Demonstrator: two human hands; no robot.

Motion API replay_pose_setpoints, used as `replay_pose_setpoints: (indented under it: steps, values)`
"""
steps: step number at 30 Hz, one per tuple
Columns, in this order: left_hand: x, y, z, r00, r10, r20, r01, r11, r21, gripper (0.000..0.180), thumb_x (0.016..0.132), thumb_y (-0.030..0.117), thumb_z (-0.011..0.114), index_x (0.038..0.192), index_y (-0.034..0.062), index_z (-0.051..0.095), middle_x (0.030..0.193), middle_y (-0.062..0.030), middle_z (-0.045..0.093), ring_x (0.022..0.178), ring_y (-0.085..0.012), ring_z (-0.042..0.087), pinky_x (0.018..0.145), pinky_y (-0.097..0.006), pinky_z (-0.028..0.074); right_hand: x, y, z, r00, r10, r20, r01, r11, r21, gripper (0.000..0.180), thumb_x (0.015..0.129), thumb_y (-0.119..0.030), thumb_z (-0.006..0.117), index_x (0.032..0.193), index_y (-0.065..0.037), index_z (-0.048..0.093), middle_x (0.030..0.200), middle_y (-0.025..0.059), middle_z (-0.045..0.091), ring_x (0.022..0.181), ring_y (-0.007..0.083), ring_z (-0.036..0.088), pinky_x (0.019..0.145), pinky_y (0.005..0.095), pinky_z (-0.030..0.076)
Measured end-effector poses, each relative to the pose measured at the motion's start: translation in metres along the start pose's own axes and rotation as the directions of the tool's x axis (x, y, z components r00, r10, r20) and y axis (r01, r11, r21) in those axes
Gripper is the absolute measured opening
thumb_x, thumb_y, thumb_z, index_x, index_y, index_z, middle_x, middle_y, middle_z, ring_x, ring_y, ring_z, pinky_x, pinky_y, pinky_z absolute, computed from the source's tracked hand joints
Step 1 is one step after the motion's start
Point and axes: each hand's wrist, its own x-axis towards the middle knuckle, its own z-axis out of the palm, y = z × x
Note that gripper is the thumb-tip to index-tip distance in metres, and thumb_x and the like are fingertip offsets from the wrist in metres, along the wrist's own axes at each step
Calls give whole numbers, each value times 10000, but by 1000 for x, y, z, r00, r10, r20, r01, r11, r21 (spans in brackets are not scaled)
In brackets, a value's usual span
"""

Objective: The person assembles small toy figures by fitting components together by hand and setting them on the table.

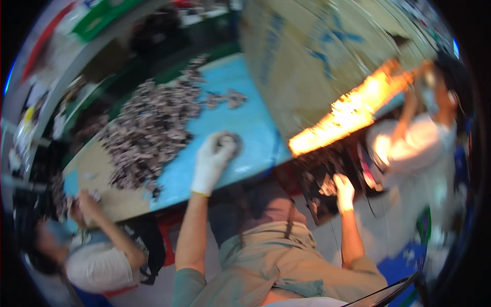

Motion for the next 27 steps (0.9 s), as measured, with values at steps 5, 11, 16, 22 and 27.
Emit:
replay_pose_setpoints:
  steps: [5, 11, 16, 22, 27]
  values:
    - [-3, 14, -5, 998, -27, -58, 25, 999, -48, 408, 1032, 268, 734, 1343, 7, 690, 1062, -20, 704, 823, -74, 643, 655, -226, 487, 32, -6, 7, 992, 109, -55, -118, 975, -188, 416, 989, -402, 803, 986, -4, 679, 771, 102, 662, 541, 150, 587, 511, 315, 458]
    - [2, 9, 4, 999, -23, -30, 22, 999, -48, 399, 1029, 243, 732, 1342, -1, 682, 1002, -15, 683, 785, -70, 614, 654, -223, 477, 11, -34, 10, 944, 327, 47, -331, 931, 154, 539, 1002, -571, 743, 787, -95, 609, 693, 77, 629, 504, 168, 579, 463, 279, 463]
    - [2, 2, 9, 999, -18, -42, 16, 999, -42, 396, 1023, 224, 731, 1341, -7, 680, 965, -20, 672, 770, -70, 607, 639, -228, 475, -36, -83, 50, 636, 175, 752, -597, 728, 337, 347, 1067, -438, 687, 1029, -93, 694, 1037, 126, 735, 817, 221, 736, 563, 285, 558]
    - [-2, 7, -5, 1000, 9, -10, -10, 1000, -26, 407, 1027, 206, 721, 1351, -33, 668, 1021, -15, 672, 790, -73, 609, 644, -235, 482, -114, -162, 143, 504, 19, 863, -392, 896, 209, 517, 1081, -248, 679, 1521, -22, 529, 1445, 232, 621, 1119, 328, 743, 764, 386, 655]
    - [4, -10, -1, 997, 71, -24, -70, 997, 39, 451, 981, 264, 758, 1346, 8, 692, 1083, -116, 769, 888, -174, 694, 841, -332, 576, -142, -208, 195, 389, 2, 921, -242, 965, 101, 580, 1108, -186, 572, 1590, 68, 375, 1541, 256, 542, 1184, 336, 726, 830, 396, 653]
